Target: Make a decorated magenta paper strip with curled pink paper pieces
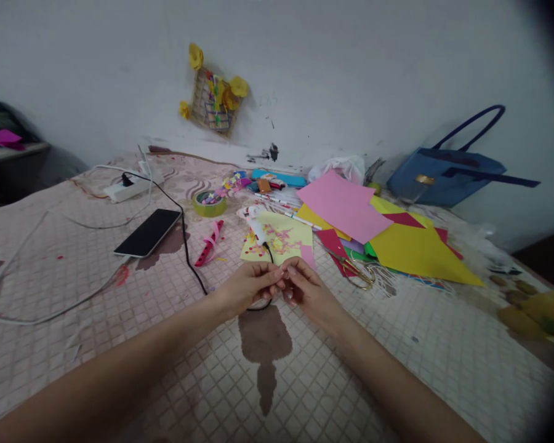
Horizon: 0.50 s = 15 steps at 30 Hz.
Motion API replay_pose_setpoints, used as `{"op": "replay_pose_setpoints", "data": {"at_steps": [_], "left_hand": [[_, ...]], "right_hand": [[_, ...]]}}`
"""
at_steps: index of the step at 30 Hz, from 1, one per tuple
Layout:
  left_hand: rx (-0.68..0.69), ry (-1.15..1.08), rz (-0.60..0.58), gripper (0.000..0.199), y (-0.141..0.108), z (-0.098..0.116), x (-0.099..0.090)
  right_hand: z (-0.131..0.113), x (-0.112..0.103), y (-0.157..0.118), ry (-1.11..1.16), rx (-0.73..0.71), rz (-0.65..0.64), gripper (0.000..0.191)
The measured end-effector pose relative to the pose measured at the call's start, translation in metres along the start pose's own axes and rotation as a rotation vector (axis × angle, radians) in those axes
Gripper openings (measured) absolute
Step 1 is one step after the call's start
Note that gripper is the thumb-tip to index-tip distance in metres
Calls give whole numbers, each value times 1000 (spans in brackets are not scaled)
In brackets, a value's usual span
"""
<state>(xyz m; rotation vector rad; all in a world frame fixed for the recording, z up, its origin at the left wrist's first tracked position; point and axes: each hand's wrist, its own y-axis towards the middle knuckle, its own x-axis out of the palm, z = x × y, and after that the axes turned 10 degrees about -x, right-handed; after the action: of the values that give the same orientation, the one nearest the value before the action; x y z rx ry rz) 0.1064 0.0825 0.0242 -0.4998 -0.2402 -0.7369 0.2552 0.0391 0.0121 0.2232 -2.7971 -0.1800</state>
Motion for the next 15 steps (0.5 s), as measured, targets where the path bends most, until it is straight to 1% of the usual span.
{"op": "replay_pose_setpoints", "data": {"at_steps": [3,7,11,15], "left_hand": [[12,-12,-9,28,2,2,2],[8,-40,-23,25,1,2,3],[-28,-79,-53,22,-2,1,2],[-69,-125,-41,21,-5,-1,0]], "right_hand": [[1,-4,1,88,10,10,18],[5,-9,2,140,0,10,17],[5,-7,1,137,-9,5,18],[2,-3,-2,102,-16,-3,19]]}}
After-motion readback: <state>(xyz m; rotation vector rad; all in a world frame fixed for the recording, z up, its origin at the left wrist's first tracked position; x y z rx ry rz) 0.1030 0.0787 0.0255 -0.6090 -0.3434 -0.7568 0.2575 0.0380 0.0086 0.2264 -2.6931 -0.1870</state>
